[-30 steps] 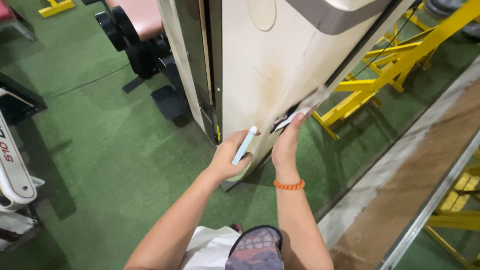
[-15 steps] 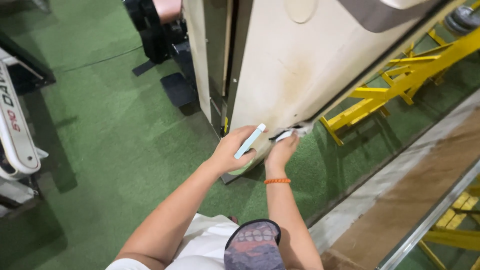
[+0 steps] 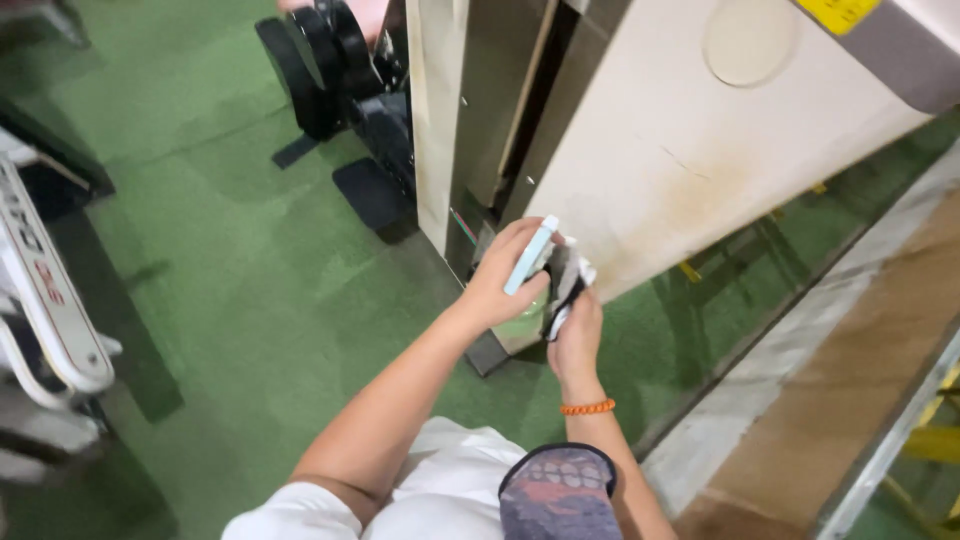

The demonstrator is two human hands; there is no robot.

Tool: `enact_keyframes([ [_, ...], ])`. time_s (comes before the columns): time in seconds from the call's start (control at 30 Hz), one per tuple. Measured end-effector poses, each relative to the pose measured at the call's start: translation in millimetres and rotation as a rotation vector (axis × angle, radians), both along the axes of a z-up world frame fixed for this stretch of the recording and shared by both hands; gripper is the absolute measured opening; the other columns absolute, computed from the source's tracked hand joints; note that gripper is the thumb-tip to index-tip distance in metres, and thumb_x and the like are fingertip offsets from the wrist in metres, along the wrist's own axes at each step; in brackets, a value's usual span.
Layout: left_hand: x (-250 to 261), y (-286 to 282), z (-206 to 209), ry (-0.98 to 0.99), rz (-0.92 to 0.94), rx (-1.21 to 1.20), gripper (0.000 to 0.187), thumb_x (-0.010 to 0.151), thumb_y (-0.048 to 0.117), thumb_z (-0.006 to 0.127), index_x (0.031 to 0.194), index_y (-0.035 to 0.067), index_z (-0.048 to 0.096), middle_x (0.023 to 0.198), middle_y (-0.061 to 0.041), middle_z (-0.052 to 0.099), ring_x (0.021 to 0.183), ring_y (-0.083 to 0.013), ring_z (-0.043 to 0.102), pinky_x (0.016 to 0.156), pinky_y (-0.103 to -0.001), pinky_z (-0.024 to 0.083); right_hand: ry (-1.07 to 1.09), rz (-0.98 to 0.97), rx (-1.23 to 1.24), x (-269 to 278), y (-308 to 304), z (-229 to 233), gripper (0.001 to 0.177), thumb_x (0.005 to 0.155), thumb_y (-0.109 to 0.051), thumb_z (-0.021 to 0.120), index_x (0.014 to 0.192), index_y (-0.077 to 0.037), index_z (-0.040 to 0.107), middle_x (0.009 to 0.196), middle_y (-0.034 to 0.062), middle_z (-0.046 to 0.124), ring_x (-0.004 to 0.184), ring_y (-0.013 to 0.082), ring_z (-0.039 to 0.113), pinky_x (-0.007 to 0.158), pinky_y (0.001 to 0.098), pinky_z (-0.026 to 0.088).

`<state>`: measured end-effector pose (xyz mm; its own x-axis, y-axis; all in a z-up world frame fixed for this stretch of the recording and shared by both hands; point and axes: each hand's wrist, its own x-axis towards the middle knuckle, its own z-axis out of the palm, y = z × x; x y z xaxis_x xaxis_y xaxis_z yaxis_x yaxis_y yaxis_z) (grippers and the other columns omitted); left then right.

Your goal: Cleaning and disinfecting various gym weight machines using a spray bottle and cloth.

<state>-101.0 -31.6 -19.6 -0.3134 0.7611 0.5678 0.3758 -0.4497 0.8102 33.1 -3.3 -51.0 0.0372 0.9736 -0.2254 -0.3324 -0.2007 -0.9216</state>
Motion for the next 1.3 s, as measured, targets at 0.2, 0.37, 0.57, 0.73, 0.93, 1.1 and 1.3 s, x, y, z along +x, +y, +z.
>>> enact_keyframes([
  [0.2,-80,-20,30,0.032,-0.181,0.048,0.051,0.079,0.017,0.069,0.129,0.008,0.066,0.139,-0.016,0.059,0.131,-0.041,0.057,0.112,-0.056,0.042,0.133,0.065,-0.19,-87,0,-35,0.024,0.103,-0.029,0.054,0.103,-0.009,0.067,0.097,0.0073,0.07,0.091,0.0222,0.063,0.086,0.0372,0.053],
  [0.37,-133,-20,50,0.005,-0.223,0.069,0.048,0.078,0.009,0.066,0.126,0.007,0.067,0.134,-0.014,0.062,0.125,-0.0358,0.062,0.111,-0.051,0.045,0.237,0.089,-0.297,-149,2,-54,0.028,0.102,-0.032,0.054,0.108,-0.009,0.068,0.102,0.0099,0.071,0.097,0.0256,0.065,0.088,0.0417,0.054],
  [0.57,-187,-25,70,0.012,-0.335,0.083,0.063,0.076,0.014,0.083,0.135,0.005,0.063,0.136,-0.018,0.064,0.132,-0.0372,0.06,0.114,-0.051,0.045,0.35,0.155,-0.422,-199,12,-74,0.033,0.101,-0.036,0.054,0.114,-0.009,0.068,0.108,0.0129,0.072,0.103,0.0298,0.067,0.091,0.0471,0.054],
  [0.73,-219,-44,53,-0.068,-0.423,-0.058,0.087,0.07,0.012,0.092,0.147,-0.001,0.051,0.147,-0.025,0.055,0.141,-0.0391,0.048,0.121,-0.056,0.033,0.423,0.249,-0.495,-219,16,-97,0.038,0.1,-0.039,0.053,0.118,-0.009,0.069,0.113,0.0152,0.072,0.108,0.033,0.068,0.094,0.0512,0.055],
  [0.93,-228,-46,65,-0.099,-0.427,-0.135,0.088,0.076,0.005,0.083,0.154,0.004,0.042,0.15,-0.02,0.054,0.128,-0.0374,0.059,0.111,-0.054,0.045,0.467,0.332,-0.574,-224,16,-102,0.038,0.099,-0.041,0.057,0.118,-0.01,0.07,0.113,0.0165,0.074,0.107,0.0354,0.071,0.093,0.0558,0.057],
  [1.1,-230,-31,63,-0.144,-0.325,-0.191,0.072,0.074,0.002,0.073,0.144,0.004,0.056,0.126,-0.017,0.071,0.101,-0.031,0.075,0.092,-0.048,0.058,0.398,0.358,-0.514,-216,70,-95,0.036,0.099,-0.043,0.057,0.112,-0.012,0.071,0.109,0.015,0.076,0.1,0.033,0.074,0.089,0.0543,0.059],
  [1.3,-231,-10,58,0.166,-0.083,-0.416,0.071,0.068,0.019,0.08,0.136,0.008,0.063,0.106,-0.017,0.074,0.099,-0.0412,0.072,0.082,-0.054,0.056,0.517,0.309,-0.432,-223,129,-3,0.028,0.092,-0.033,0.064,0.099,-0.009,0.076,0.103,0.0144,0.078,0.097,0.0332,0.075,0.093,0.0527,0.059],
])
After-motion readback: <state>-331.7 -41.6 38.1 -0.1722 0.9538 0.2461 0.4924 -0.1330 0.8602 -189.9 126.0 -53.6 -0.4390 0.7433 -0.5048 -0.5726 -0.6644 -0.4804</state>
